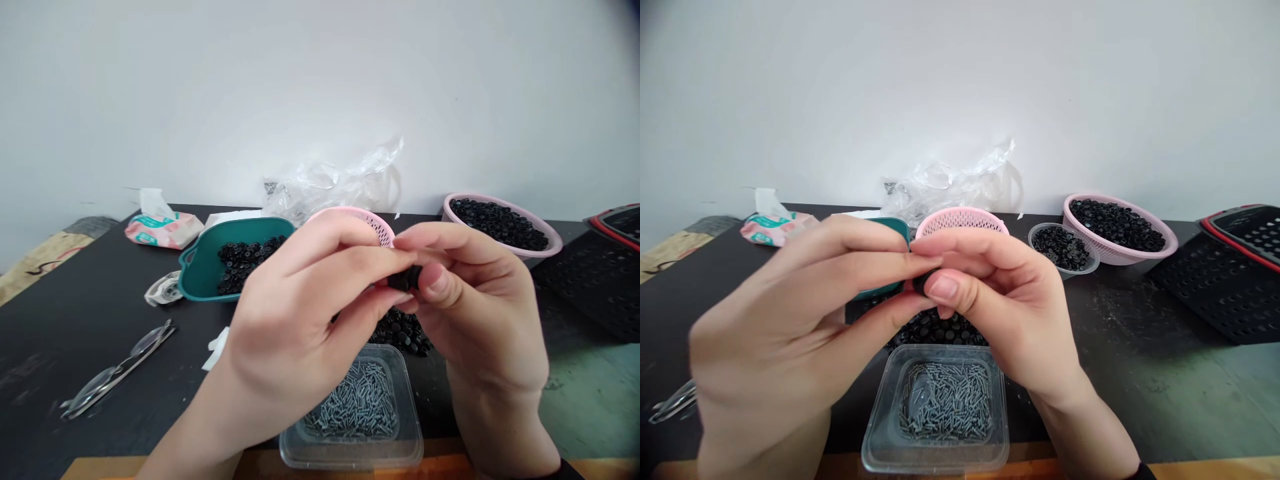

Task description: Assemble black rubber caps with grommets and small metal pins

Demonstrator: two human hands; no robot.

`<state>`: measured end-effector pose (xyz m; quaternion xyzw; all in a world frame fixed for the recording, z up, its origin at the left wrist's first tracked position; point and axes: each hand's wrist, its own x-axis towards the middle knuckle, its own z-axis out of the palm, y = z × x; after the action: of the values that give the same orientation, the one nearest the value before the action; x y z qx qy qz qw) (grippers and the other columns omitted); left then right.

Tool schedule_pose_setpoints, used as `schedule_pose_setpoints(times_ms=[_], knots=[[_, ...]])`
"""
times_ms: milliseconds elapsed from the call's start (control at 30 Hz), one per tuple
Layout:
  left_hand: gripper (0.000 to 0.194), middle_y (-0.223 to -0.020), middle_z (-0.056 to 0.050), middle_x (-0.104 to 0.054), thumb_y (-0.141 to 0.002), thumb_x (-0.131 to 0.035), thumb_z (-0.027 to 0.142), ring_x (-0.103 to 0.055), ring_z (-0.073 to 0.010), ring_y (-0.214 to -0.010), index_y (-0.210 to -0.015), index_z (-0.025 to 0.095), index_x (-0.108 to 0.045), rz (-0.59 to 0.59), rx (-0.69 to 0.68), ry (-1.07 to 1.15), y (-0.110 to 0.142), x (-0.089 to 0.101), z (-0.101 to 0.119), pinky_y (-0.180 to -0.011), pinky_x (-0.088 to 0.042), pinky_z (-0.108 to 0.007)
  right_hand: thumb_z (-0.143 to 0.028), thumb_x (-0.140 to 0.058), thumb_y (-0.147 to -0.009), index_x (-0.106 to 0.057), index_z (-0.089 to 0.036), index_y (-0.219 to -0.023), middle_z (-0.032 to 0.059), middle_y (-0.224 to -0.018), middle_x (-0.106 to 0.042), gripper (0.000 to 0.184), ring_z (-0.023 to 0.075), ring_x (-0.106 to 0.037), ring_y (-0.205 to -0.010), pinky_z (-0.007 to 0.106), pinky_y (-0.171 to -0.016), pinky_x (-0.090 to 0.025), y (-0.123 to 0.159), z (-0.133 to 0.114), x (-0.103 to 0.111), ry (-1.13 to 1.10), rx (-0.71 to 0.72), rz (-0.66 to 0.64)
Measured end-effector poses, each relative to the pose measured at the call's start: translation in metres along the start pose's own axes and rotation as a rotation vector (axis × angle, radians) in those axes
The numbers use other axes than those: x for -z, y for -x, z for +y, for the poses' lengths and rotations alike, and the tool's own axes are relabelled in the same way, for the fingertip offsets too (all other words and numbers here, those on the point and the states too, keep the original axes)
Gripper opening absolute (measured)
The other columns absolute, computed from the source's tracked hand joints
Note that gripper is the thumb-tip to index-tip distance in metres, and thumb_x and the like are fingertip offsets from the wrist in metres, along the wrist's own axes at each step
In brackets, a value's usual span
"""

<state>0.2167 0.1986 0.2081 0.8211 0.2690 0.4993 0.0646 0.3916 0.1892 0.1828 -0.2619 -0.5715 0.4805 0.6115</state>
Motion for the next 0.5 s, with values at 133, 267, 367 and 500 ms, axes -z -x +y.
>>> schedule_pose_setpoints(times_ms=[133,267,367,500], knots=[[0.025,-0.114,-0.001,-0.07,-0.09,-0.077,0.027,-0.069,-0.0208,-0.113,-0.114,0.029,-0.067,-0.079,0.165,0.306,0.007,-0.01,-0.003,-0.104,-0.061,-0.037,-0.028,-0.081,-0.09,-0.075,-0.033,-0.105,-0.0028,-0.094,-0.077,0.017,0.0115,-0.069,-0.072,0.024,-0.068,-0.061,-0.001,0.0,-0.005,-0.004,0.016,0.059],[0.061,-0.138,-0.003,-0.065,-0.09,-0.075,0.046,-0.066,-0.0241,-0.127,-0.143,0.031,-0.05,-0.202,0.396,0.572,0.009,-0.021,-0.005,-0.108,-0.061,-0.036,-0.02,-0.079,-0.09,-0.071,-0.033,-0.111,-0.0034,-0.09,-0.077,0.026,0.0137,-0.073,-0.077,0.028,-0.077,-0.064,-0.005,0.008,-0.01,0.022,0.038,0.096],[0.044,-0.13,-0.005,-0.07,-0.097,-0.067,0.042,-0.068,-0.0235,-0.123,-0.134,0.021,-0.057,-0.126,0.461,0.586,0.005,-0.03,-0.011,-0.103,-0.061,-0.032,-0.018,-0.077,-0.091,-0.071,-0.033,-0.109,-0.0018,-0.107,-0.077,0.025,0.0157,-0.076,-0.094,0.029,-0.089,-0.065,-0.008,0.017,-0.011,0.063,0.109,0.131],[0.036,-0.115,-0.006,-0.075,-0.096,-0.068,0.042,-0.073,-0.0207,-0.104,-0.12,0.017,-0.061,-0.084,0.481,0.697,-0.001,-0.043,-0.022,-0.09,-0.062,-0.028,-0.017,-0.075,-0.092,-0.072,-0.032,-0.105,-0.0012,-0.109,-0.078,0.021,0.0167,-0.078,-0.097,0.029,-0.094,-0.065,-0.015,0.03,-0.009,0.166,0.164,0.17]])
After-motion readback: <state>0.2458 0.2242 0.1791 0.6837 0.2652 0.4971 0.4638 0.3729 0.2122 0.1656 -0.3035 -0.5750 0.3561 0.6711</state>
